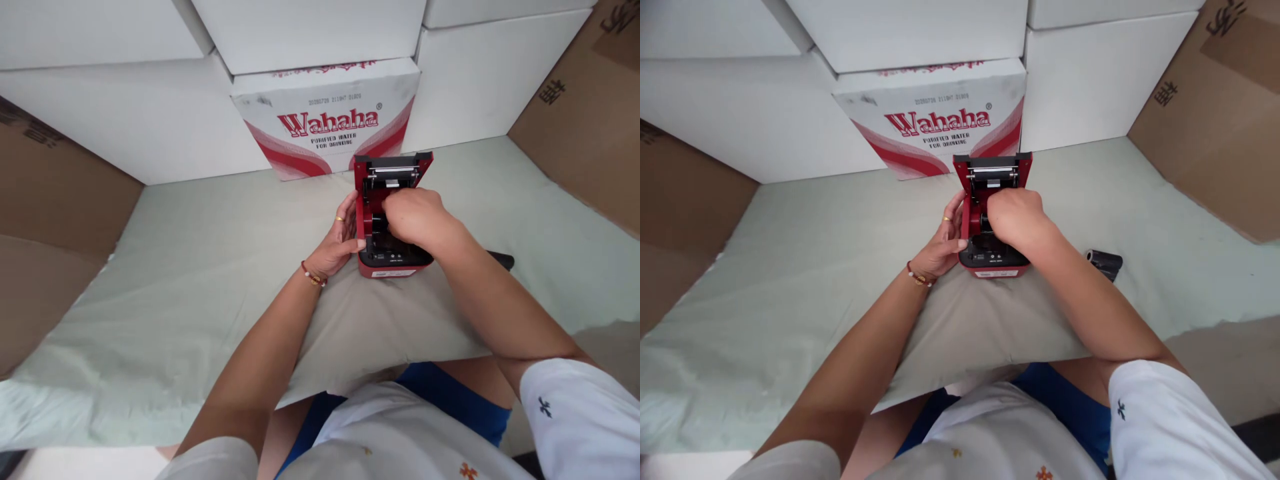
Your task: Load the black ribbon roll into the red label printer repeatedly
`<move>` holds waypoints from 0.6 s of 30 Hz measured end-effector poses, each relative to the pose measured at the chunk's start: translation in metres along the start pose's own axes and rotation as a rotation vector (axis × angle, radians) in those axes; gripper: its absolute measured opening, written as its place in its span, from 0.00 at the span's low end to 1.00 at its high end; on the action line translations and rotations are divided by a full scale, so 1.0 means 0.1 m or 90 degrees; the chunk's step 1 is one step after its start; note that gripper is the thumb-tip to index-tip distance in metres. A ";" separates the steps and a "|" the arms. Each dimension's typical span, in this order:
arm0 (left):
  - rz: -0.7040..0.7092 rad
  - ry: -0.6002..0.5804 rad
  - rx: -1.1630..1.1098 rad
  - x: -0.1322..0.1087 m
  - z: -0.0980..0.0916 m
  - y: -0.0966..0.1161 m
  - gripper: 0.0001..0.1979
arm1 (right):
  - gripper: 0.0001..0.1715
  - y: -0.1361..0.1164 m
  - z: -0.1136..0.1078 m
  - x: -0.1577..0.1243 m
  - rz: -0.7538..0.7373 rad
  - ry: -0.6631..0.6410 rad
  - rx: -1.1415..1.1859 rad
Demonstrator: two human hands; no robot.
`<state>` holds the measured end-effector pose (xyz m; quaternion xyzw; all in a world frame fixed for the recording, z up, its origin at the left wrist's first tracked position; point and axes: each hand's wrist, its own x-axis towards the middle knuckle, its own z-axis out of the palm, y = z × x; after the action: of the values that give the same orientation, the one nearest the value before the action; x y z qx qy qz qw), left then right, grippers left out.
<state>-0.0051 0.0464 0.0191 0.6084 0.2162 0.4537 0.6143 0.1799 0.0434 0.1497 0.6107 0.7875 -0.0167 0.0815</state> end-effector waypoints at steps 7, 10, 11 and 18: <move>-0.006 -0.006 -0.013 0.00 0.01 -0.04 0.58 | 0.20 0.02 -0.02 -0.28 0.061 0.120 0.115; 0.001 -0.004 -0.006 0.01 0.02 -0.04 0.58 | 0.19 0.19 -0.17 -0.80 0.024 0.211 0.280; 0.004 -0.005 -0.004 0.01 0.02 -0.04 0.57 | 0.20 0.29 -0.20 -1.01 0.042 0.234 0.338; 0.009 0.001 -0.013 0.03 -0.01 -0.04 0.56 | 0.28 1.02 0.45 -1.85 0.235 0.112 0.498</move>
<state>-0.0031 0.0495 0.0158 0.6035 0.2077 0.4608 0.6167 0.3279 -0.1133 0.1403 0.7251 0.6038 -0.2467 -0.2211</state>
